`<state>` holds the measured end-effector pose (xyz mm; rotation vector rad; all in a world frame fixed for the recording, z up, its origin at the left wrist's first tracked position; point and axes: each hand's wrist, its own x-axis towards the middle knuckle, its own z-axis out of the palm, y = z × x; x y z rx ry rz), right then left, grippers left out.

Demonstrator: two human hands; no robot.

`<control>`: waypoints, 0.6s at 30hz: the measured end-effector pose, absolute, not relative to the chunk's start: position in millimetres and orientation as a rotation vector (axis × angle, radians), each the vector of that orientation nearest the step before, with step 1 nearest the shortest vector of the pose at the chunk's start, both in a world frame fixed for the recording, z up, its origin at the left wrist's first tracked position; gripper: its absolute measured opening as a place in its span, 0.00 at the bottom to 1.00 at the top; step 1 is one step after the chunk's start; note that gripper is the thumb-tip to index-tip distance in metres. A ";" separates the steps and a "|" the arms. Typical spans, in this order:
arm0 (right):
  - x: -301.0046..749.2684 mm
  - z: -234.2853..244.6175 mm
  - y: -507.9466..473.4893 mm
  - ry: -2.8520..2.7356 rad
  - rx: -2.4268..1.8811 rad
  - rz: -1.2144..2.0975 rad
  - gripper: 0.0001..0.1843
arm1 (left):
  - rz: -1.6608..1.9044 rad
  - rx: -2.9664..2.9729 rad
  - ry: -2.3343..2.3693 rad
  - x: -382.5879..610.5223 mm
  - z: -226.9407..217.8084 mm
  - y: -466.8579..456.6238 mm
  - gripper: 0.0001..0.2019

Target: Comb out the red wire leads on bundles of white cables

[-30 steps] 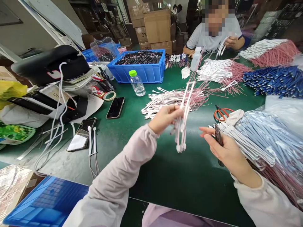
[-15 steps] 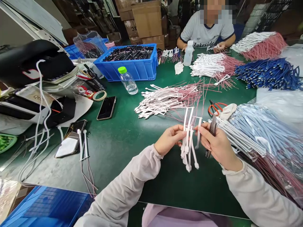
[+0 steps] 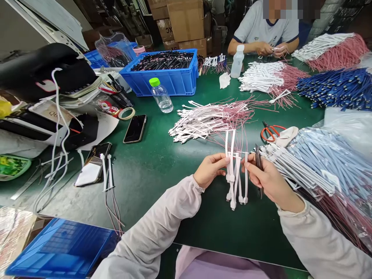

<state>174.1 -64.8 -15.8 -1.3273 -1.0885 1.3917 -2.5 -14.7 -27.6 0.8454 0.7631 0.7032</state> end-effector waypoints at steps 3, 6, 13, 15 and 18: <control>171.5 -14.2 -66.1 -1.025 -1.269 1.484 0.12 | 0.709 0.833 0.770 -0.9 -29.5 -16.3 0.18; 169.6 -12.5 -67.0 -0.970 -1.248 1.512 0.15 | 0.719 0.818 0.765 -0.1 -30.2 -17.2 0.18; 165.0 -16.3 -66.2 -0.913 -1.293 1.406 0.15 | 0.724 0.785 0.751 0.4 -27.6 -18.7 0.18; 163.9 -18.5 -66.6 -0.920 -1.316 1.330 0.15 | 0.713 0.771 0.749 0.5 -27.0 -18.9 0.18; 163.5 -20.3 -68.7 -0.967 -1.369 1.242 0.16 | 0.699 0.763 0.753 0.7 -27.1 -19.0 0.18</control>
